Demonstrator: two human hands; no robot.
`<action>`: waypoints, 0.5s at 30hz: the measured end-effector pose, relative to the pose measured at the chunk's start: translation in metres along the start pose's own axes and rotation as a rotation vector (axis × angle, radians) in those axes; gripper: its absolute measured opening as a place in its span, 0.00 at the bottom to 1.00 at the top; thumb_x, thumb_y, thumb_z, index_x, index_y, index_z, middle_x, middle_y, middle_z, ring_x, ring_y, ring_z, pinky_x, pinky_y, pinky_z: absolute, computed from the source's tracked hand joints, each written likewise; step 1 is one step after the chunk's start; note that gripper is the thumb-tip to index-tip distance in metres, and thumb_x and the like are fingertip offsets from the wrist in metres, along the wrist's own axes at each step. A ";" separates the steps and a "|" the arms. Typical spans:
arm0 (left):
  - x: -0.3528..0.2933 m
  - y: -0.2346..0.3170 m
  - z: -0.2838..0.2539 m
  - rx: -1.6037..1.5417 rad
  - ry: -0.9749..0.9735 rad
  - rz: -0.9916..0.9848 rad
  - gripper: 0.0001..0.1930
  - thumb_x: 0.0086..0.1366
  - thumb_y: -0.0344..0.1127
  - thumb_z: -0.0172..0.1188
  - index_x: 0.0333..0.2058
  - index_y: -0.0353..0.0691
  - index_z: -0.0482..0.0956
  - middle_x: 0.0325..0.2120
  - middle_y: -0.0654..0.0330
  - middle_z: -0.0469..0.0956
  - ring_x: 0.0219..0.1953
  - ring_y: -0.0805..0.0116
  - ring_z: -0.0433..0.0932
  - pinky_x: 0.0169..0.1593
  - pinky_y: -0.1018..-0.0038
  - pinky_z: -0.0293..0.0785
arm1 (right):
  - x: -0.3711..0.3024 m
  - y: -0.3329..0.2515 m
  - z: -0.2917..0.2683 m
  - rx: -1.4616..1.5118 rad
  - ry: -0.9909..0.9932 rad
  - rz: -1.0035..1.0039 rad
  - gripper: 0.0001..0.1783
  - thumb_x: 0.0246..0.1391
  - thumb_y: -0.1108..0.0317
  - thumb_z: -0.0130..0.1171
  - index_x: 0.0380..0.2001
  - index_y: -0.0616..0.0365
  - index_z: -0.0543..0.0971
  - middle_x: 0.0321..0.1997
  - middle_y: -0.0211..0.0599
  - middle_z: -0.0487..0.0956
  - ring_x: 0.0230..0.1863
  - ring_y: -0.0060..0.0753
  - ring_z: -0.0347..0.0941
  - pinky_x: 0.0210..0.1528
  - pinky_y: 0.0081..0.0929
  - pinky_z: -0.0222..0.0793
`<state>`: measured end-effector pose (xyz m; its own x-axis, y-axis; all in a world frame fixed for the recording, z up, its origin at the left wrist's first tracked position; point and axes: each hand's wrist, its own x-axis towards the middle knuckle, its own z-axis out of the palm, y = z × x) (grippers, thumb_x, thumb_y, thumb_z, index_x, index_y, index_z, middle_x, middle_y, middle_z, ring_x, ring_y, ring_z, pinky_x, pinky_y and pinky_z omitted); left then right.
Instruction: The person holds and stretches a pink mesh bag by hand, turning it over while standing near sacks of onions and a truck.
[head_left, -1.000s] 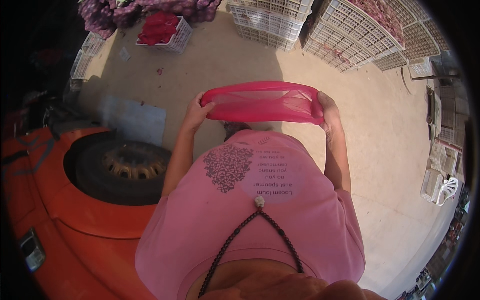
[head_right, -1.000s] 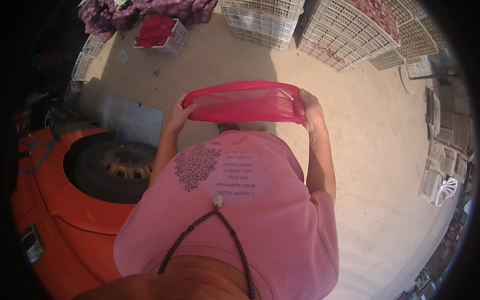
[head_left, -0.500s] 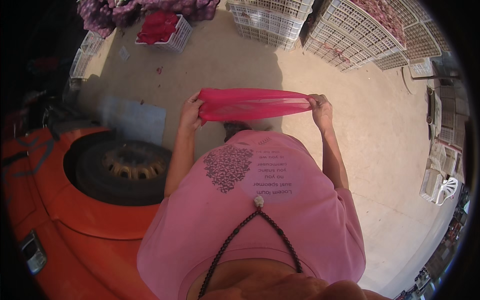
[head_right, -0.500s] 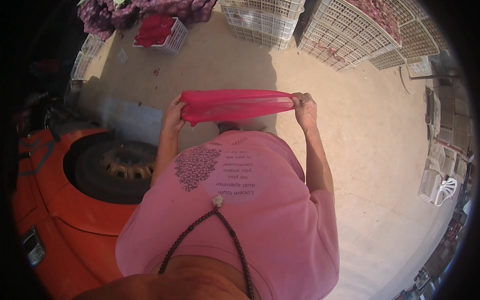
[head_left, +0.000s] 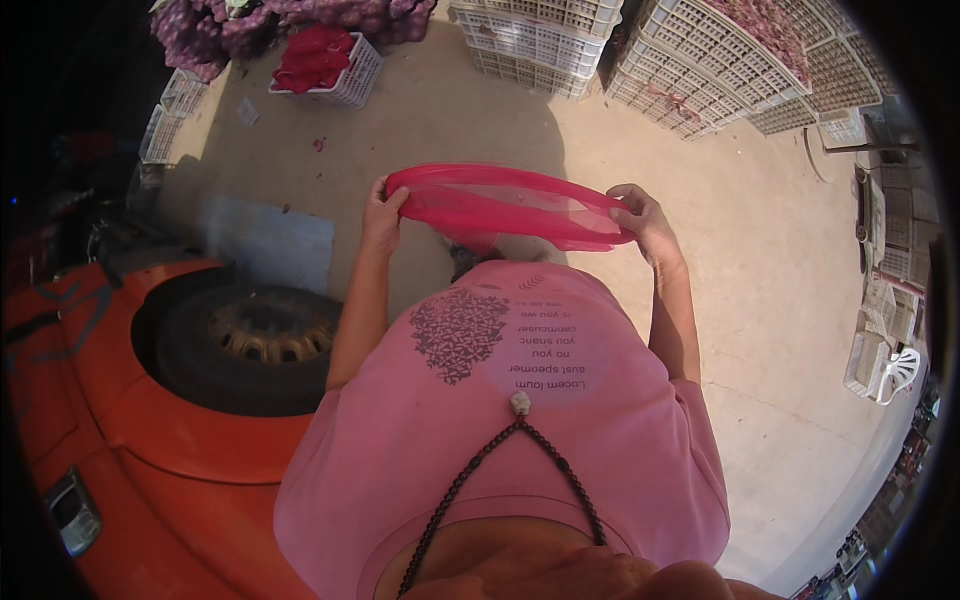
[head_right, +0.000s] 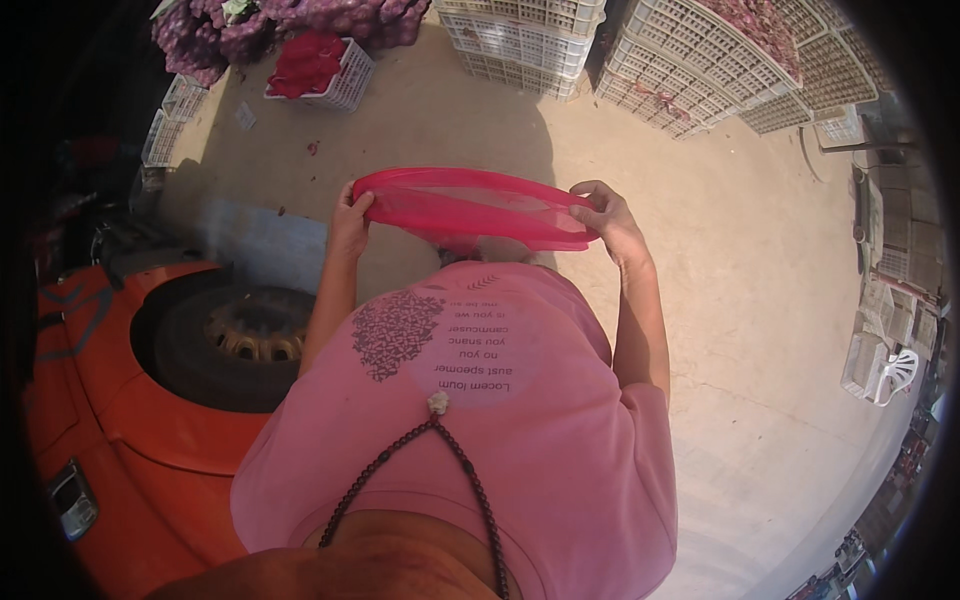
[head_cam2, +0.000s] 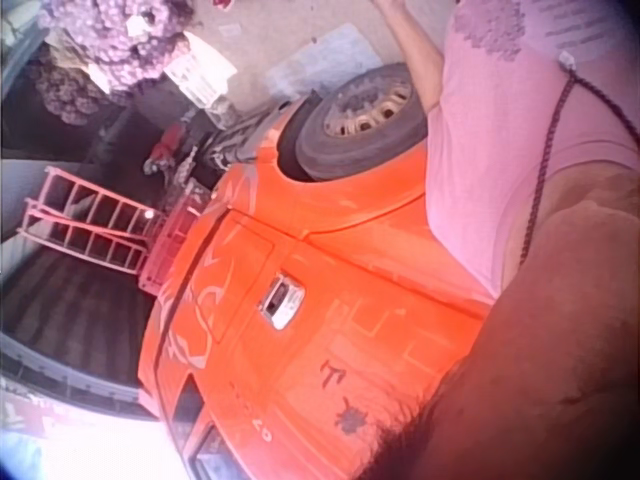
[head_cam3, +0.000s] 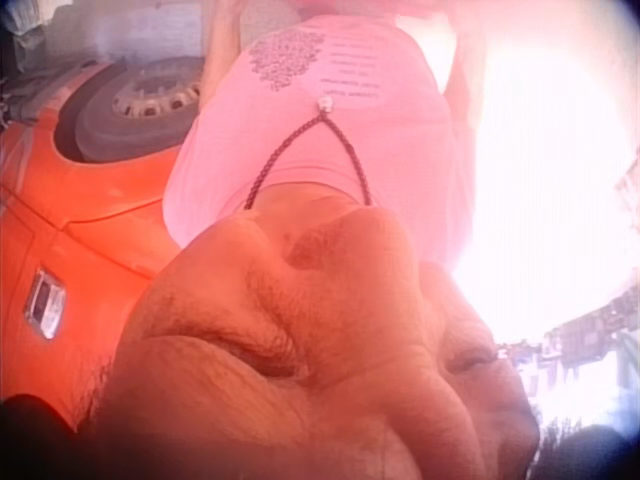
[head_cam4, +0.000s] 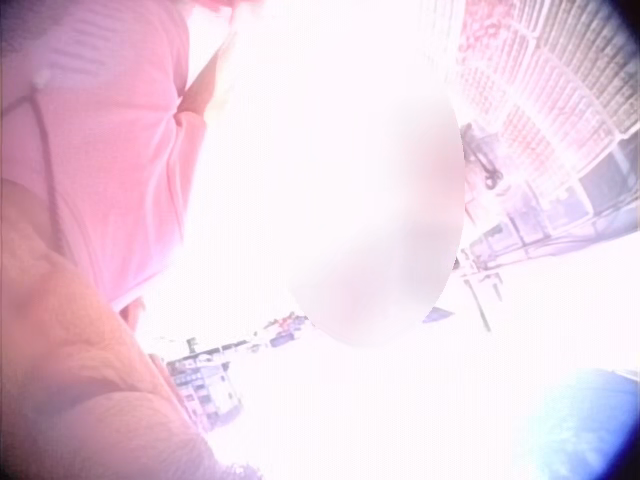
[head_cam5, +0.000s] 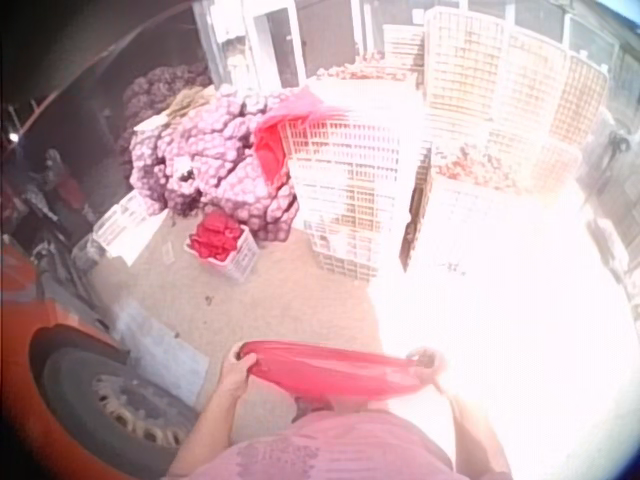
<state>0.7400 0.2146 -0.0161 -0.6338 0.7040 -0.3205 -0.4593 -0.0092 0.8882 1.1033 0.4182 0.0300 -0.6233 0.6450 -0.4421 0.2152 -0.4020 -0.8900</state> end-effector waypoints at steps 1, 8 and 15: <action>0.002 -0.003 -0.005 0.018 0.088 -0.005 0.10 0.60 0.26 0.54 0.42 0.39 0.70 0.35 0.60 0.76 0.38 0.70 0.75 0.44 0.72 0.75 | -0.001 -0.001 0.002 -0.172 -0.004 -0.008 0.14 0.51 0.68 0.58 0.41 0.62 0.73 0.32 0.35 0.76 0.34 0.25 0.71 0.36 0.24 0.67; -0.004 -0.017 -0.005 -0.200 0.014 -0.045 0.13 0.59 0.22 0.53 0.43 0.37 0.73 0.36 0.59 0.76 0.37 0.70 0.77 0.41 0.76 0.75 | 0.017 0.027 0.000 -0.956 0.514 -0.301 0.07 0.52 0.74 0.52 0.28 0.63 0.80 0.30 0.35 0.77 0.33 0.26 0.73 0.35 0.26 0.68; -0.020 -0.005 0.019 0.820 -0.214 -0.052 0.12 0.59 0.25 0.52 0.42 0.36 0.76 0.36 0.56 0.77 0.36 0.70 0.77 0.40 0.77 0.75 | 0.027 0.013 -0.030 0.890 0.234 -0.096 0.14 0.57 0.73 0.44 0.40 0.72 0.72 0.33 0.43 0.76 0.32 0.33 0.75 0.37 0.29 0.74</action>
<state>0.7667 0.2143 -0.0074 -0.4548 0.8092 -0.3719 0.1645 0.4867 0.8579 1.1117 0.4498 0.0034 -0.4200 0.7771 -0.4688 -0.5467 -0.6289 -0.5527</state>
